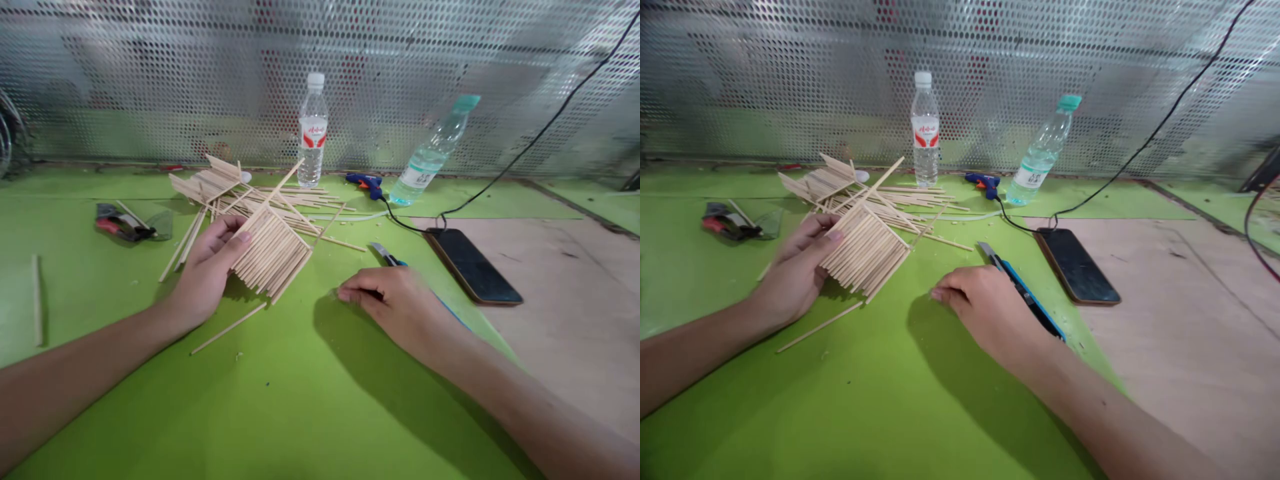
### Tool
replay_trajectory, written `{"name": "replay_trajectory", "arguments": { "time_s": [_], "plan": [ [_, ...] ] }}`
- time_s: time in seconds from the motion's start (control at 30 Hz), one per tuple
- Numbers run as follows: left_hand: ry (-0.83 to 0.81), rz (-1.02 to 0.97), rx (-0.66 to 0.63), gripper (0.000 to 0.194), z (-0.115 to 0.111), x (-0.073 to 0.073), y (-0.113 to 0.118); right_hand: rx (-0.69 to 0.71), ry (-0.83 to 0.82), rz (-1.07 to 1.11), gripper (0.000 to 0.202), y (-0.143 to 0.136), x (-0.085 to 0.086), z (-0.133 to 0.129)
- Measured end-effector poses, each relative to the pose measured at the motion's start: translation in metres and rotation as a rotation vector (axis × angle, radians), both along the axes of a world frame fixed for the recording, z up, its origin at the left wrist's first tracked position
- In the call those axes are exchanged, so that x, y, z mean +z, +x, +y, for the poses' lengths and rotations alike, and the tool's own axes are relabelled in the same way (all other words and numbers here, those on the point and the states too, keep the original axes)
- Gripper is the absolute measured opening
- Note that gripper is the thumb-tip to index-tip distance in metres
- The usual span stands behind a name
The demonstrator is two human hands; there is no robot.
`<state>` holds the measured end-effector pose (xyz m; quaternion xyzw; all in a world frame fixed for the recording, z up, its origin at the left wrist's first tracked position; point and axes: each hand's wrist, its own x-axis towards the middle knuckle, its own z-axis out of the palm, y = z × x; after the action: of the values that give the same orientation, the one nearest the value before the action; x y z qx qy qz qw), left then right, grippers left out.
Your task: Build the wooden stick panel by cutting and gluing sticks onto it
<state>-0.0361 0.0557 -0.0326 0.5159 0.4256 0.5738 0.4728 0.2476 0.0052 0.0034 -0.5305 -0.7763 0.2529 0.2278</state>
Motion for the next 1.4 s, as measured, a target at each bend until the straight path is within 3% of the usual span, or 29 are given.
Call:
{"name": "replay_trajectory", "arguments": {
  "time_s": [0.2,0.3,0.4,0.57,0.7,0.8,0.93,1.1,1.3,1.4],
  "plan": [
    [-0.003,0.011,-0.028,0.022,0.0,0.001,-0.001,0.099,0.135,-0.271,0.049,0.003,0.008,-0.002],
    [0.025,0.047,-0.029,0.021,0.001,-0.001,-0.002,0.205,0.155,-0.323,0.073,0.003,0.007,-0.004],
    [0.038,0.049,-0.031,0.021,0.001,-0.002,-0.003,0.265,0.154,-0.332,0.083,0.003,0.006,-0.005],
    [0.042,0.01,-0.083,0.017,0.001,-0.002,-0.003,0.238,0.24,-0.325,0.07,0.003,0.006,-0.003],
    [0.045,-0.013,-0.084,0.016,0.001,-0.002,-0.004,0.37,0.255,-0.344,0.069,0.006,0.001,0.004],
    [0.041,0.003,-0.079,0.016,0.002,-0.002,-0.004,0.431,0.249,-0.282,0.054,0.008,-0.003,0.01],
    [0.044,-0.002,-0.084,0.014,0.002,-0.001,-0.003,0.37,0.262,-0.331,0.039,0.005,-0.005,0.01],
    [0.042,-0.016,-0.072,0.014,0.001,0.0,-0.001,0.309,0.265,-0.465,0.046,-0.002,-0.006,0.004],
    [0.06,-0.02,-0.043,0.015,0.004,-0.003,-0.001,0.107,0.26,-0.111,0.027,0.003,-0.003,0.009],
    [0.058,-0.04,-0.057,0.017,0.005,-0.004,-0.002,0.029,0.278,-0.108,0.026,0.004,-0.001,0.009]
  ]
}}
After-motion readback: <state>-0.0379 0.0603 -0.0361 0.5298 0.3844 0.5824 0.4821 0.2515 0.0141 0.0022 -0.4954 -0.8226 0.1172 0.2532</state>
